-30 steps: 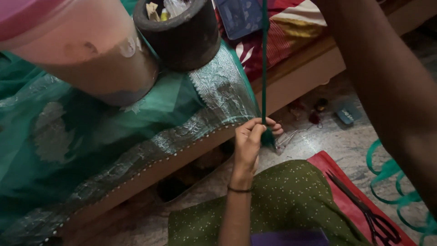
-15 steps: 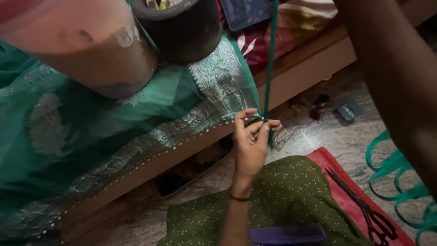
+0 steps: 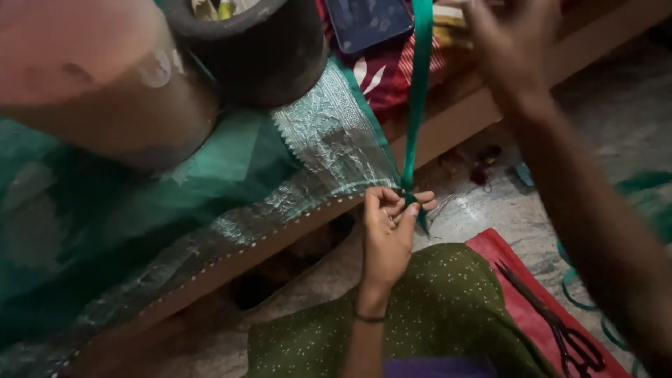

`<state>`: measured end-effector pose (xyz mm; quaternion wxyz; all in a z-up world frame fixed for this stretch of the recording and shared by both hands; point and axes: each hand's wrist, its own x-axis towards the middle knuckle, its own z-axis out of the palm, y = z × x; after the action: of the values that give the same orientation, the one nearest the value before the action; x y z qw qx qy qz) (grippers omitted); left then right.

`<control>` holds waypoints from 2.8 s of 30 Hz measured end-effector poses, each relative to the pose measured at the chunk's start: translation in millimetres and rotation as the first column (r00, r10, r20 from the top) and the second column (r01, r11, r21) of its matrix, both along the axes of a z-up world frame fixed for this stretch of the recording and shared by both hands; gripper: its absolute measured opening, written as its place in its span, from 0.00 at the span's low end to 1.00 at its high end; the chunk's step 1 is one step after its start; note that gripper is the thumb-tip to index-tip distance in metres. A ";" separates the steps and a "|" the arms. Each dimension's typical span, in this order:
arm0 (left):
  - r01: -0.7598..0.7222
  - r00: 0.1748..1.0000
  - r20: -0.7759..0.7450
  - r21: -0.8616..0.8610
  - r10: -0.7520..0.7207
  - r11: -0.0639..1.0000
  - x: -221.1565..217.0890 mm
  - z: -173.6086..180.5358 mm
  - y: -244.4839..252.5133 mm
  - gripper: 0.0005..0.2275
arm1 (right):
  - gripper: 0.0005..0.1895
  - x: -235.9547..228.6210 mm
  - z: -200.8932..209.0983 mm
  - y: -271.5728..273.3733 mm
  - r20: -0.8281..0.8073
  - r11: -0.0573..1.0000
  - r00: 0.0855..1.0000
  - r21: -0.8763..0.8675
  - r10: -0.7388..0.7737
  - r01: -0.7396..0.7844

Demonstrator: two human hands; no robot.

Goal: Attaching decorative green ribbon and small white beads to the border of a green textile garment.

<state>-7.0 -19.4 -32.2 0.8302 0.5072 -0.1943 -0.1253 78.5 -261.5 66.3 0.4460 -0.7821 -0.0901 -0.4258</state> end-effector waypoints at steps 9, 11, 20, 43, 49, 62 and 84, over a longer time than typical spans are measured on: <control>-0.149 0.987 0.096 0.227 0.130 0.962 -3.4 17.5 3.2 0.09 | 0.08 -133.9 -54.6 92.2 -0.383 0.975 0.906 0.189 0.180 -0.114; -0.232 0.964 0.206 0.333 0.169 0.914 -5.5 23.8 4.6 0.09 | 0.08 -133.9 -50.6 99.5 -0.361 0.977 0.913 0.169 0.187 -0.133; -0.347 0.913 0.367 0.475 0.177 0.809 -11.1 34.3 6.8 0.09 | 0.05 -117.9 -47.4 97.7 -0.418 0.992 0.902 -0.017 0.105 -0.123; -0.417 0.868 0.462 0.484 0.180 0.769 -8.3 16.9 4.5 0.07 | 0.08 -110.8 -55.0 95.0 -0.400 0.973 0.910 -0.141 0.113 -0.183; -0.390 0.885 0.418 0.426 0.205 0.816 -10.9 23.1 -0.3 0.07 | 0.06 -107.5 -58.5 75.5 -0.401 0.993 0.916 -0.108 0.003 -0.051; -0.439 0.861 0.452 0.425 0.235 0.792 -15.2 26.9 3.3 0.07 | 0.07 -126.1 -40.8 97.2 -0.358 0.988 0.932 -0.112 0.063 -0.110; -0.434 0.858 0.473 0.454 0.202 0.778 -17.6 20.8 6.8 0.06 | 0.07 -129.8 -68.3 86.1 -0.427 0.917 0.845 0.362 0.322 -0.166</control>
<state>-24.6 -12.5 -11.4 0.6019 0.7626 -0.2243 0.0758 -51.4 -175.5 -2.0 0.6227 -0.7644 -0.0089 -0.1672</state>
